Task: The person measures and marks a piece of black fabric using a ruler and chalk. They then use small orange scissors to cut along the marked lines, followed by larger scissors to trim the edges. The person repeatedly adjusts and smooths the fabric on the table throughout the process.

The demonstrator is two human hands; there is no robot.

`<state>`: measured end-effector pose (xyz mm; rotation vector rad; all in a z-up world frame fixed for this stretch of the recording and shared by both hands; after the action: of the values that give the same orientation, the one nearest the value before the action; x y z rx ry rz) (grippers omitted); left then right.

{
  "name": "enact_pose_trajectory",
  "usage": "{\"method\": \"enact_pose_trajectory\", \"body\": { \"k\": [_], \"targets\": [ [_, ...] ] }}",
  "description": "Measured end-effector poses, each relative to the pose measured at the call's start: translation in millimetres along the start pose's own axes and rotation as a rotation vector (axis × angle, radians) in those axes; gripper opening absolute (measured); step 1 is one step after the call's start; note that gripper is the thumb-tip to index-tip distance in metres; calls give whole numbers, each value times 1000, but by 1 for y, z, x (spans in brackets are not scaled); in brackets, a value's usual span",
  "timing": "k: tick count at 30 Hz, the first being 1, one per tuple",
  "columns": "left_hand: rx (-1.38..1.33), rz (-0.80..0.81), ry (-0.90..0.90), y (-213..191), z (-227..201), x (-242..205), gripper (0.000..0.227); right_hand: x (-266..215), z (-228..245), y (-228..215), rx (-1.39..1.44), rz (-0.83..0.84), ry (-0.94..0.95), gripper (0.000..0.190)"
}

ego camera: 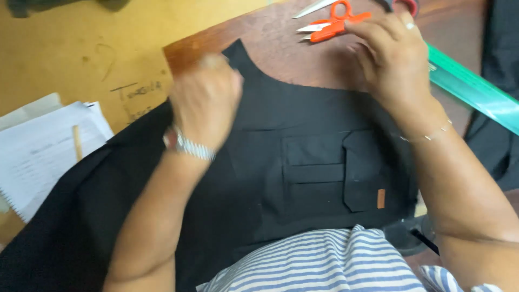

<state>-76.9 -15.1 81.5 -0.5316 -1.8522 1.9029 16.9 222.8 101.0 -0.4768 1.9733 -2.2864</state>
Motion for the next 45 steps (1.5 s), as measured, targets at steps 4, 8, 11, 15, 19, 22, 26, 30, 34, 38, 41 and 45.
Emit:
{"method": "enact_pose_trajectory", "body": {
  "k": [4,8,11,15,19,22,26,30,34,38,41,45],
  "targets": [
    [-349,-154,509,-20,-89,-63,7,-46,-16,2,244,166,111,12],
    [-472,-193,505,-3,-125,-68,18,-57,-11,16,300,213,99,14],
    [-401,-103,380,20,-138,-61,32,-47,9,17,341,213,5,13],
    [-376,-69,324,26,-142,-61,35,-31,40,14,326,194,-207,19],
    [-302,-77,285,25,-146,-62,35,-29,48,19,135,132,-351,19],
    [-224,-204,320,11,-152,-64,17,-29,45,24,95,147,-364,20],
    [-206,-265,300,6,-150,-62,16,-25,45,26,68,176,-364,16],
    [-202,-287,271,2,-145,-60,12,-19,45,25,24,161,-387,10],
    [-197,-311,269,-2,-144,-59,14,-10,39,24,68,201,-423,12],
    [-180,-321,311,-13,-144,-62,11,-15,30,27,51,230,-439,17],
    [-248,-284,381,-11,-147,-66,15,-22,27,36,0,251,-451,22],
    [-222,-230,388,-5,-151,-66,19,-28,26,36,7,197,-495,24]
  ]
}}
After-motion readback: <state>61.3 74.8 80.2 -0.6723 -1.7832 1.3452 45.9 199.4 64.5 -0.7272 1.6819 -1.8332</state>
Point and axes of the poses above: each hand's wrist, its own x-axis towards the middle knuckle, its own y-axis out of the palm, z = x × y, the point moved 10 cm from there along x, towards the middle knuckle, and after that the axes turned 14 degrees about z, right-handed, at the moved point
